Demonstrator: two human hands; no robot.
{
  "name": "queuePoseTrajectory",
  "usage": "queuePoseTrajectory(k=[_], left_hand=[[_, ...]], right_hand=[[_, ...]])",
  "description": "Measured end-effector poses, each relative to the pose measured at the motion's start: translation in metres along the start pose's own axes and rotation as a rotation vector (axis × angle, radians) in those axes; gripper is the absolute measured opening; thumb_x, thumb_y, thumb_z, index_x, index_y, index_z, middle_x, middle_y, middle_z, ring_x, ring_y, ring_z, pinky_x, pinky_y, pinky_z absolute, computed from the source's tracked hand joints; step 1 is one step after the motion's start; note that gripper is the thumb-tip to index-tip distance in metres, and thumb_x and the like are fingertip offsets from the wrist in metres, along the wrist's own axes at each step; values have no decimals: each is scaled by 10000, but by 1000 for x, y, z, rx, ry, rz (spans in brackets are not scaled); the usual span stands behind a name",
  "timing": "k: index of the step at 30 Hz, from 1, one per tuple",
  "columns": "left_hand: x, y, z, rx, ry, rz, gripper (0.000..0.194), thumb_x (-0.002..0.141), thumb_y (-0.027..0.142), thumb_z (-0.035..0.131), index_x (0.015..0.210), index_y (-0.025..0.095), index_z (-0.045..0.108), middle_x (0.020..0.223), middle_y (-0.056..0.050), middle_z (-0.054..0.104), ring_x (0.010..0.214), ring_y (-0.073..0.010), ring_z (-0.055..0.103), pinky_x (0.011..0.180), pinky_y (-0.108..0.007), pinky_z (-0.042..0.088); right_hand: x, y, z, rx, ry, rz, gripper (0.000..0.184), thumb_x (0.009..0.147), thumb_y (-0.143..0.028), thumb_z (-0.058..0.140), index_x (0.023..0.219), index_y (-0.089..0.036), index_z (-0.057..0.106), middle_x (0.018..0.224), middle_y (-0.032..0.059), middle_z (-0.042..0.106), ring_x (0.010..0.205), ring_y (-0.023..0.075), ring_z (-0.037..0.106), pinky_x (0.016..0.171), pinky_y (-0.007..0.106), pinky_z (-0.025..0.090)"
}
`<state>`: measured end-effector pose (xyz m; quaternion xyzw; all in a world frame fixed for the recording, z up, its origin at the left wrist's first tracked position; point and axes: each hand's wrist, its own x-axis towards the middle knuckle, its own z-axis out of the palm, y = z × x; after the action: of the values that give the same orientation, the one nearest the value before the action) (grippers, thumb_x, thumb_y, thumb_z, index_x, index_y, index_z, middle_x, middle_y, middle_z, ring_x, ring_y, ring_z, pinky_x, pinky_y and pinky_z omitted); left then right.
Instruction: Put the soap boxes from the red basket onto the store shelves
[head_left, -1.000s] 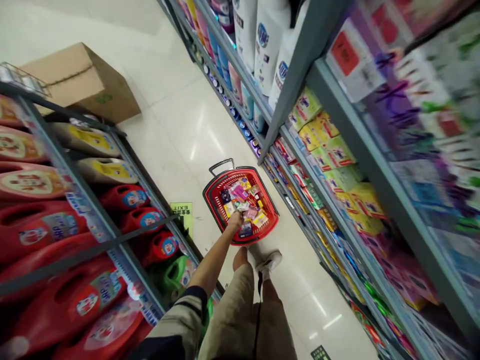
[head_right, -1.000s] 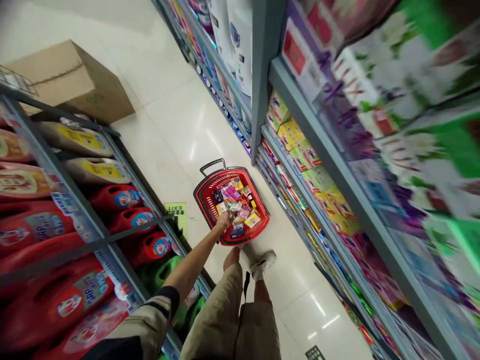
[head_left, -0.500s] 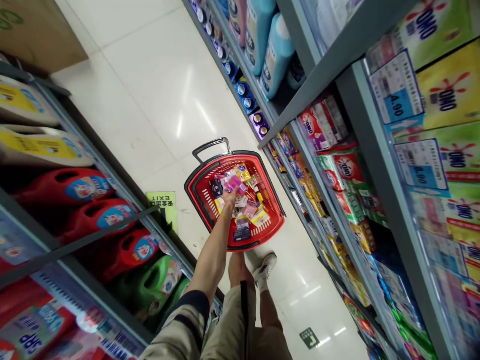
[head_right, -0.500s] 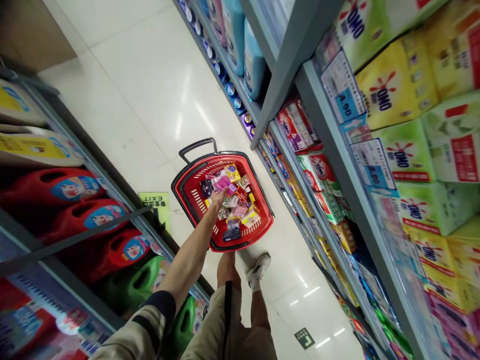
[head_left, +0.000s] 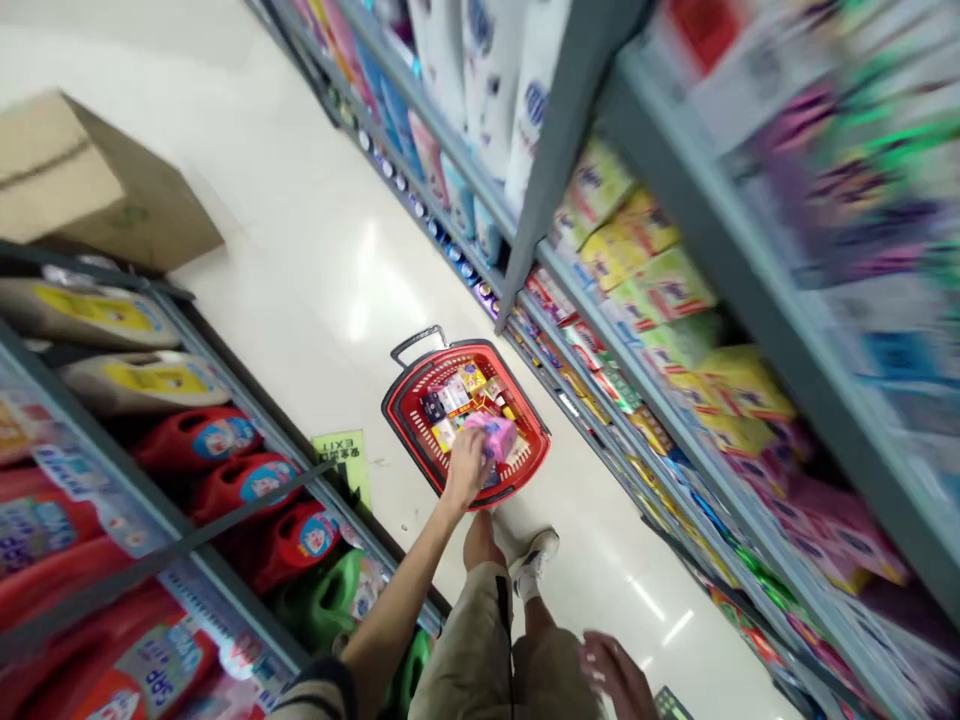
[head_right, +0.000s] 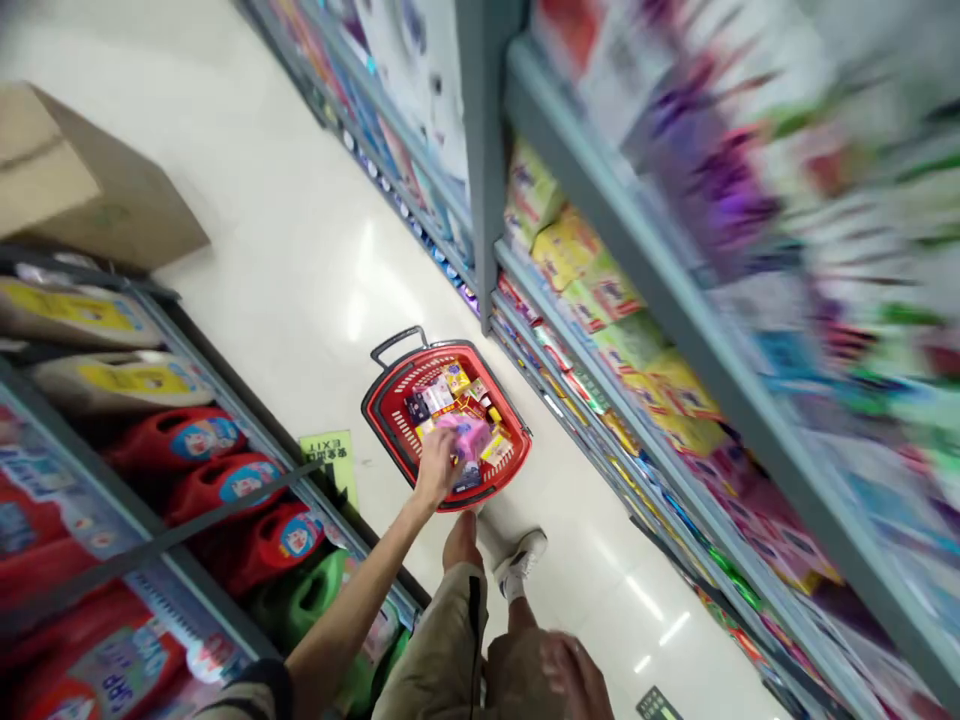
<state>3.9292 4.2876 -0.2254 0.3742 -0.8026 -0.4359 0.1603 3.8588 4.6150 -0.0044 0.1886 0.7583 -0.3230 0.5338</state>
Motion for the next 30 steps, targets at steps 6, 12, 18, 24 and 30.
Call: queuePoseTrajectory(k=[6, 12, 18, 24, 30], left_hand=[[-88, 163, -62, 107, -215, 730, 320, 978, 141, 573, 1287, 167, 650, 1271, -167, 723, 1268, -291, 642, 1102, -513, 533], [-166, 311, -106, 125, -349, 927, 618, 967, 173, 654, 1558, 242, 485, 1449, -171, 641, 1414, -308, 552, 1176, -506, 482], [-291, 437, -107, -129, -78, 415, 652, 936, 326, 736, 1529, 241, 477, 1507, -180, 529, 1460, -336, 488, 1218, -574, 412], [-442, 519, -87, -650, -484, 292, 683, 1009, 553, 572, 1608, 263, 418, 1640, -149, 475, 1518, -331, 462, 1246, -486, 413], [-471, 587, -99, -782, -447, 225, 1012, 746, 634, 843, 1569, 198, 446, 1524, -188, 593, 1395, -371, 589, 1170, -452, 502]], right_hand=[[-55, -52, 8, 256, -130, -454, 824, 783, -621, 824, 1459, -265, 516, 1525, 164, 586, 1270, 316, 681, 1044, 501, 565], [-145, -21, -43, 347, 2, -760, 559, 763, -427, 878, 1224, -233, 626, 1216, 92, 753, 1089, 265, 722, 1063, 491, 539], [-236, 73, -105, 839, 3, -819, 606, 750, -672, 818, 1119, -230, 627, 1137, 102, 777, 1102, 312, 728, 1006, 509, 578], [-333, 153, -140, 908, 218, -1091, 705, 796, -471, 858, 1302, -280, 405, 1350, 105, 654, 1218, 250, 666, 1075, 444, 544], [-379, 205, -153, 439, 514, -1478, 722, 825, -214, 811, 1420, -261, 406, 1550, 172, 439, 1481, 323, 443, 1219, 545, 395]])
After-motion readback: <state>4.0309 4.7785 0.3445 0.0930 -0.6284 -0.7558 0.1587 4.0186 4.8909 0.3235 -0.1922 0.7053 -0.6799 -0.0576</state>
